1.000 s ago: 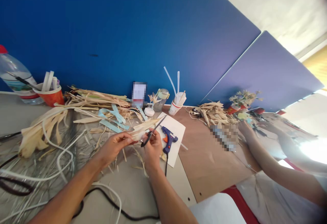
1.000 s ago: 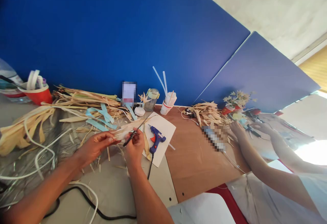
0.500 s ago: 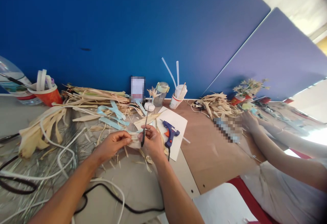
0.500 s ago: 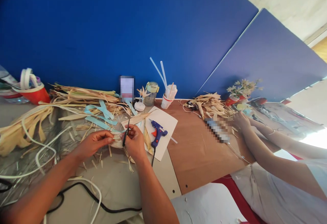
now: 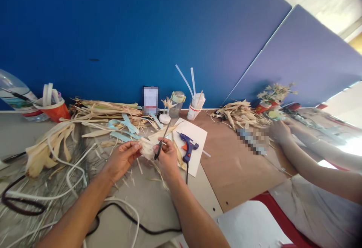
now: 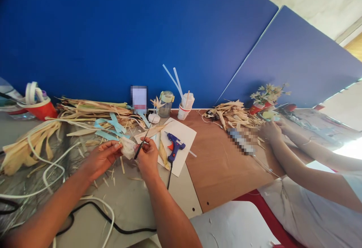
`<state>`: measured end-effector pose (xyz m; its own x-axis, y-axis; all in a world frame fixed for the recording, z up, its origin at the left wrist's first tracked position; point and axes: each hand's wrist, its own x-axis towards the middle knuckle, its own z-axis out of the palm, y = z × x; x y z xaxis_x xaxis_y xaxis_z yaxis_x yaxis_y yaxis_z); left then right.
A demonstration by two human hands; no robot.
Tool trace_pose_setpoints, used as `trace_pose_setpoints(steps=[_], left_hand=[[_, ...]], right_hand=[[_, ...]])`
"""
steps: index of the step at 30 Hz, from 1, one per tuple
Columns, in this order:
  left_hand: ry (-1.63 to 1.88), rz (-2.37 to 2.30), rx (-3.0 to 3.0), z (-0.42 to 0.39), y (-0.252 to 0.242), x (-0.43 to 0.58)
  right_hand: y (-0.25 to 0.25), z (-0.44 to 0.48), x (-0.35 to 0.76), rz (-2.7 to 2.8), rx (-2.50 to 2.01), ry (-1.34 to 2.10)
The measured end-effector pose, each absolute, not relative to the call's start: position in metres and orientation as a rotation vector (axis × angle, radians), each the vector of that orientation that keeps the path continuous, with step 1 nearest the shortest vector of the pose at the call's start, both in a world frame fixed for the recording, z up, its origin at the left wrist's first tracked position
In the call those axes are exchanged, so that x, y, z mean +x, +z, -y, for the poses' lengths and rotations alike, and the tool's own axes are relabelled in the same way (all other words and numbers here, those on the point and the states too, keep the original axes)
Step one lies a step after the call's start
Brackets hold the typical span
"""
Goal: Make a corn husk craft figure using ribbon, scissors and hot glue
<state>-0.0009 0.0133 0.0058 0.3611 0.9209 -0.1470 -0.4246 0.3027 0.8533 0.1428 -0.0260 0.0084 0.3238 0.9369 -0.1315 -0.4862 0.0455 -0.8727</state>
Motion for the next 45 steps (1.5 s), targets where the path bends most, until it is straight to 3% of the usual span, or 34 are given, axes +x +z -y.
trace_pose_setpoints(steps=[9,32,39,45], left_hand=[[0.959,-0.756,0.541,-0.016,0.014,-0.009],[1.015,-0.669,0.626,-0.019,0.010,-0.016],[1.198,-0.771,0.509,-0.030,0.008,-0.027],[1.323,-0.748,0.376,-0.036,0.006,-0.039]], right_hand=[[0.003,0.024,0.140,0.330,-0.904,1.407],[0.001,0.027,0.137,0.506,-0.940,1.330],[0.006,0.036,0.145,0.817,-1.032,1.206],[0.019,0.046,0.147,1.242,-1.101,1.532]])
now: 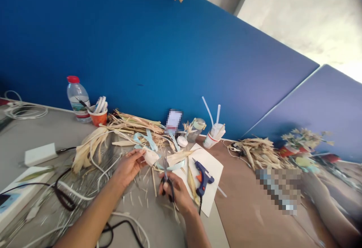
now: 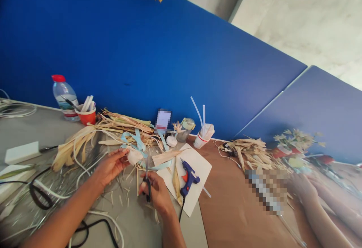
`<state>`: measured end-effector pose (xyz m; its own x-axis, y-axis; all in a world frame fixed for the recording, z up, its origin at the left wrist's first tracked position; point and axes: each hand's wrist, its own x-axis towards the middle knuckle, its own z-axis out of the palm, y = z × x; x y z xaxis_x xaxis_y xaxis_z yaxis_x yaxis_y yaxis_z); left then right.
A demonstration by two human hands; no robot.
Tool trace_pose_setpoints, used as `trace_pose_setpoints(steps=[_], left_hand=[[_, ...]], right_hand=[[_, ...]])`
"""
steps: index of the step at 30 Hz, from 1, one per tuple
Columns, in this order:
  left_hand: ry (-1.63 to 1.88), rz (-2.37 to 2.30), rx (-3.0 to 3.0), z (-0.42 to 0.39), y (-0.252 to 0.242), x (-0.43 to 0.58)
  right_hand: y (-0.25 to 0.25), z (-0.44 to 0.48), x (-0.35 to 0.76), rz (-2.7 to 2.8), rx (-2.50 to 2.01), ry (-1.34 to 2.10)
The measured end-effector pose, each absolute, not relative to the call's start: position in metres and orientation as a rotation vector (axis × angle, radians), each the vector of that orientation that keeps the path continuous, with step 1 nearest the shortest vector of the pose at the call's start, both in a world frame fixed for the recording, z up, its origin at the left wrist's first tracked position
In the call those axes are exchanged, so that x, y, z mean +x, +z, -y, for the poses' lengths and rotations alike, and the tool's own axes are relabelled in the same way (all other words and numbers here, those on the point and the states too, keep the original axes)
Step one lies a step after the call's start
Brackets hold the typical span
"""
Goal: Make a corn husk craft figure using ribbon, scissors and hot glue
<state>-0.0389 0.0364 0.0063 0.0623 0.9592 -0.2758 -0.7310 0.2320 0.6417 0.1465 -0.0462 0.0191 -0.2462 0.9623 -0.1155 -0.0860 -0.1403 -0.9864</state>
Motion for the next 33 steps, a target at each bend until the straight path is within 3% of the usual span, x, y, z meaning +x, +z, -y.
trace_pose_setpoints(steps=[4,14,33], left_hand=[[1.363,-0.725,0.383,-0.040,0.002,-0.043],[1.366,-0.677,0.396,-0.038,0.005,-0.044],[1.223,-0.753,0.530,-0.033,0.005,-0.038]], right_hand=[[0.026,0.049,0.150,1.428,-1.108,1.720],[0.025,0.047,0.161,1.505,-1.182,1.794],[0.017,0.046,0.154,1.493,-1.178,1.717]])
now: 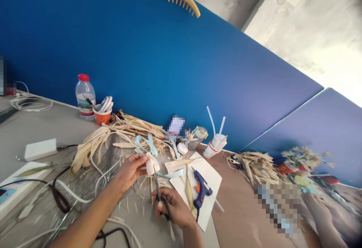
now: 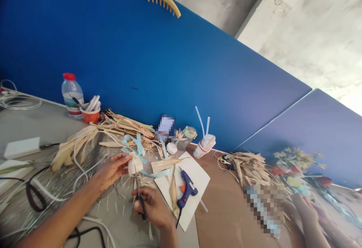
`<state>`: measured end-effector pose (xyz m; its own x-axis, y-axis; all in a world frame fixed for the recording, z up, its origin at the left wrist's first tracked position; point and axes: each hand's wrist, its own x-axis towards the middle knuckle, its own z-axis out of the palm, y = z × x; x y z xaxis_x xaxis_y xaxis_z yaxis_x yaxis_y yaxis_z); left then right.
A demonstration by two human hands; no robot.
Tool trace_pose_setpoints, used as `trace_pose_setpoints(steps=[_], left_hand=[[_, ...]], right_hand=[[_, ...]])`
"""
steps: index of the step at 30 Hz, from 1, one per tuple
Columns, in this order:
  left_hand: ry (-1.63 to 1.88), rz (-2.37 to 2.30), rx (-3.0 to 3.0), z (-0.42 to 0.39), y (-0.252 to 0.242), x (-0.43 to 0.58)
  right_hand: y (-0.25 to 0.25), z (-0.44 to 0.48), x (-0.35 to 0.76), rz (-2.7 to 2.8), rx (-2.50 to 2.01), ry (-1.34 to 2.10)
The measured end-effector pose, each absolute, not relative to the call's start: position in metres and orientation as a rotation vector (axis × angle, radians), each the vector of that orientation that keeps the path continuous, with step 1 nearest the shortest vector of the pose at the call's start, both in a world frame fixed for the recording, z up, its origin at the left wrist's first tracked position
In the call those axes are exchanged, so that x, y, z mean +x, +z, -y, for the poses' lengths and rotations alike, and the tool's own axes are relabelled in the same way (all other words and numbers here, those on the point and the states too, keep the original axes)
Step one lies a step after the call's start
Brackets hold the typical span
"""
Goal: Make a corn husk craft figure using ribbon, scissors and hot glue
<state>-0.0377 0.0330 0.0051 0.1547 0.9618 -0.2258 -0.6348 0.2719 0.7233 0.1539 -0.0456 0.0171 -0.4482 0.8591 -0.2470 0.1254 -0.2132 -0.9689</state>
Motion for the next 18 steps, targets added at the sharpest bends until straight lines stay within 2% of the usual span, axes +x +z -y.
trace_pose_setpoints(steps=[18], left_hand=[[1.228,-0.814,0.655,-0.0288,0.0113,-0.0333]], right_hand=[[0.0133,0.0450,0.1494,1.470,-1.112,1.743]])
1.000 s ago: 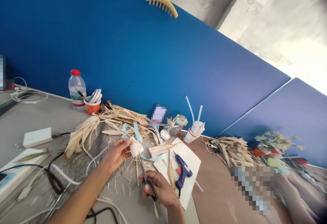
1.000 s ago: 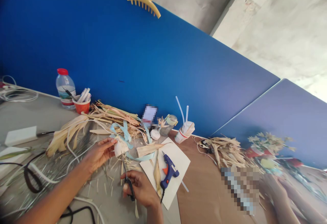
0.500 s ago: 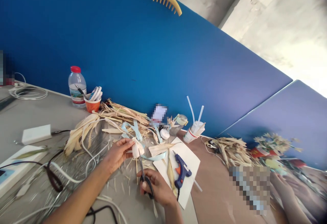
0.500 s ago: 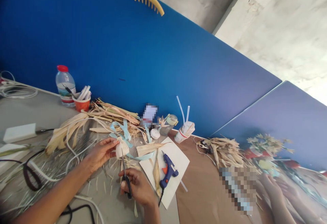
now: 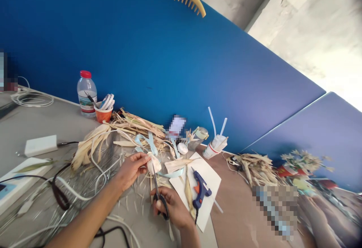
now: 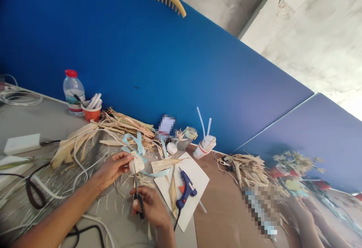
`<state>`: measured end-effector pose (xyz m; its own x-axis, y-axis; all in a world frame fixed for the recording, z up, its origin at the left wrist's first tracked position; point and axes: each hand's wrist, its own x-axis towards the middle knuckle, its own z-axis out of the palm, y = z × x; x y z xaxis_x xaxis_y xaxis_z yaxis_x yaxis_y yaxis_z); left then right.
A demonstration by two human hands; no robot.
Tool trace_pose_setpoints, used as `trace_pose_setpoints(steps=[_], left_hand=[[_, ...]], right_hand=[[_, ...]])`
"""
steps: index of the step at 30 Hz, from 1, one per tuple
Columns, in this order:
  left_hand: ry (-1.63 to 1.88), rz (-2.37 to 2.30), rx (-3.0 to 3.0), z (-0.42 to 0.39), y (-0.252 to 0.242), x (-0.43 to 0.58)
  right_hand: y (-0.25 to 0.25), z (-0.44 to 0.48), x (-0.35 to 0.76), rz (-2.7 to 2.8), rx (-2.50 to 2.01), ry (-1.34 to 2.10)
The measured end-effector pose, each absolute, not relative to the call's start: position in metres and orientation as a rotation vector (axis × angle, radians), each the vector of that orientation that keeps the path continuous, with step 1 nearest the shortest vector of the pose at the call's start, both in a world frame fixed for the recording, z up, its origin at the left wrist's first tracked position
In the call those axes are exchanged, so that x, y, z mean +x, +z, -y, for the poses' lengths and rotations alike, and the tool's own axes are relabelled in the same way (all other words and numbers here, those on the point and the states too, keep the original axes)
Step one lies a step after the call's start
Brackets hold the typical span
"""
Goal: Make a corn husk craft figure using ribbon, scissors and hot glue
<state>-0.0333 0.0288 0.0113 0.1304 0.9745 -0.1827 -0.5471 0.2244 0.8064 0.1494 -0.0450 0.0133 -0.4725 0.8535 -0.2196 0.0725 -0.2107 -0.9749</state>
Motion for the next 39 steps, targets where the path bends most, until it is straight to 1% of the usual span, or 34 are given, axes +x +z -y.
trace_pose_setpoints(steps=[22,39], left_hand=[[1.163,-0.799,0.639,-0.0282,0.0076,-0.0307],[1.146,-0.784,0.620,-0.0280,0.0106,-0.0315]], right_hand=[[0.0025,0.0437,0.1498,1.455,-1.041,1.707],[0.0118,0.0448,0.1454,1.410,-1.114,1.712]])
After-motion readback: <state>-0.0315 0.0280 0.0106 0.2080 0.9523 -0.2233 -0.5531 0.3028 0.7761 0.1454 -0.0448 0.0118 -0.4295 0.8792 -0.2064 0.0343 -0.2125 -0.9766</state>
